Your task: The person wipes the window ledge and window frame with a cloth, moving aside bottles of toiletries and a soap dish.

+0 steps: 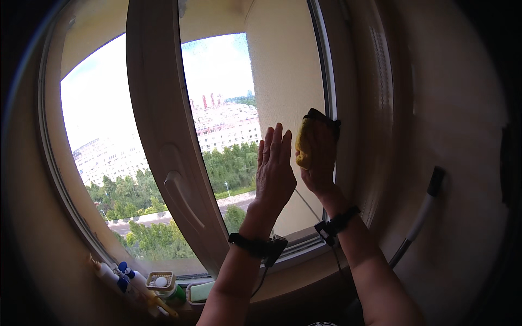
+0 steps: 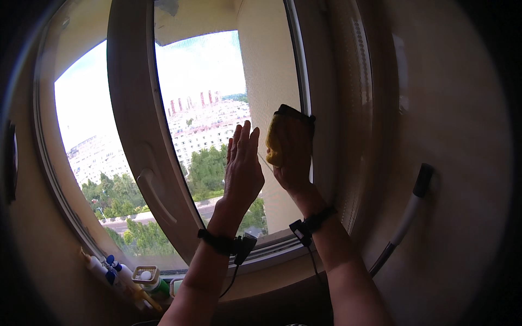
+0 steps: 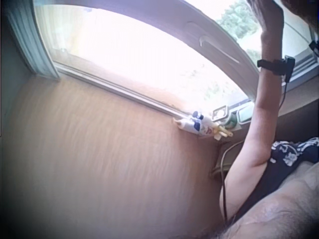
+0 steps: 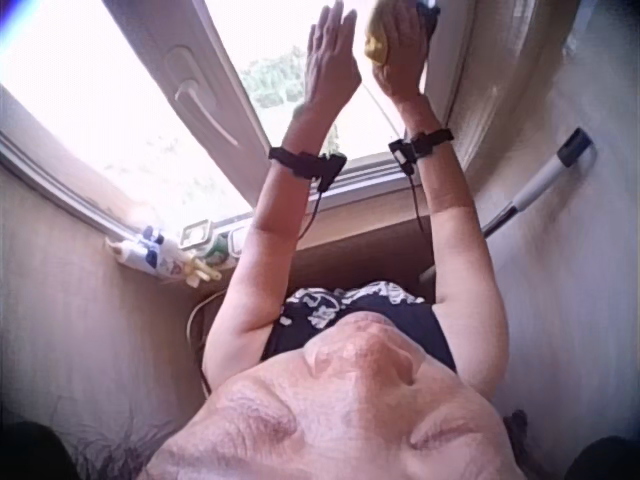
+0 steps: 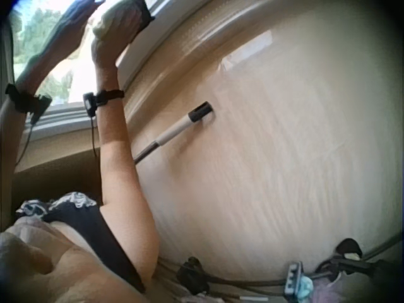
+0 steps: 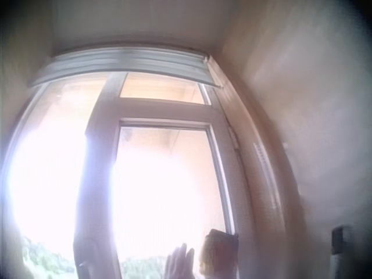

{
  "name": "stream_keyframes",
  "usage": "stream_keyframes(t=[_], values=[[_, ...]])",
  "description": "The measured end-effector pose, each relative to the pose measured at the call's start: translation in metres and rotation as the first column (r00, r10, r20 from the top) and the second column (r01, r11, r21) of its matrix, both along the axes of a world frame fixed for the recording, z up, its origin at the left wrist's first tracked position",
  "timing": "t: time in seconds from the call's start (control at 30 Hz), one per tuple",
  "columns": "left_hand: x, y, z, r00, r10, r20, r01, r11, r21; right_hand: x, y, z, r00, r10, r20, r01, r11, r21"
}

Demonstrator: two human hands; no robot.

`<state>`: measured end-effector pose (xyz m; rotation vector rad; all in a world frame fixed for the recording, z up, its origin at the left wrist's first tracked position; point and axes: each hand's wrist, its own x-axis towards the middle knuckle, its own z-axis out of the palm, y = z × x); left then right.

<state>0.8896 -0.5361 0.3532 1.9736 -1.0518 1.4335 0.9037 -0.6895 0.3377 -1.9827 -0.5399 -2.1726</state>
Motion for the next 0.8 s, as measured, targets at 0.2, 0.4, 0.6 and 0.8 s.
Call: stream_keyframes(t=[0.2, 0.4, 0.6, 0.8], values=[[-0.025, 0.011, -0.088, 0.98, -0.031, -0.199, 0.045, 0.997, 0.065, -0.025, 0.004, -0.171, 0.934, 0.057, -0.354, -0.038, 0.997, 0.061], [-0.058, 0.02, -0.158, 0.932, 0.001, -0.362, 0.035, 0.995, 0.091, -0.061, -0.002, -0.256, 0.832, 0.125, -0.54, -0.05, 0.987, 0.153], [-0.076, 0.055, -0.163, 0.931, 0.085, -0.354, -0.061, 0.995, 0.077, -0.046, 0.031, -0.113, 0.894, 0.162, -0.418, -0.162, 0.986, 0.037], [-0.084, 0.054, -0.133, 0.948, 0.02, -0.318, -0.01, 0.999, 0.034, 0.004, 0.029, 0.072, 0.995, 0.05, 0.084, -0.038, 0.989, -0.142]])
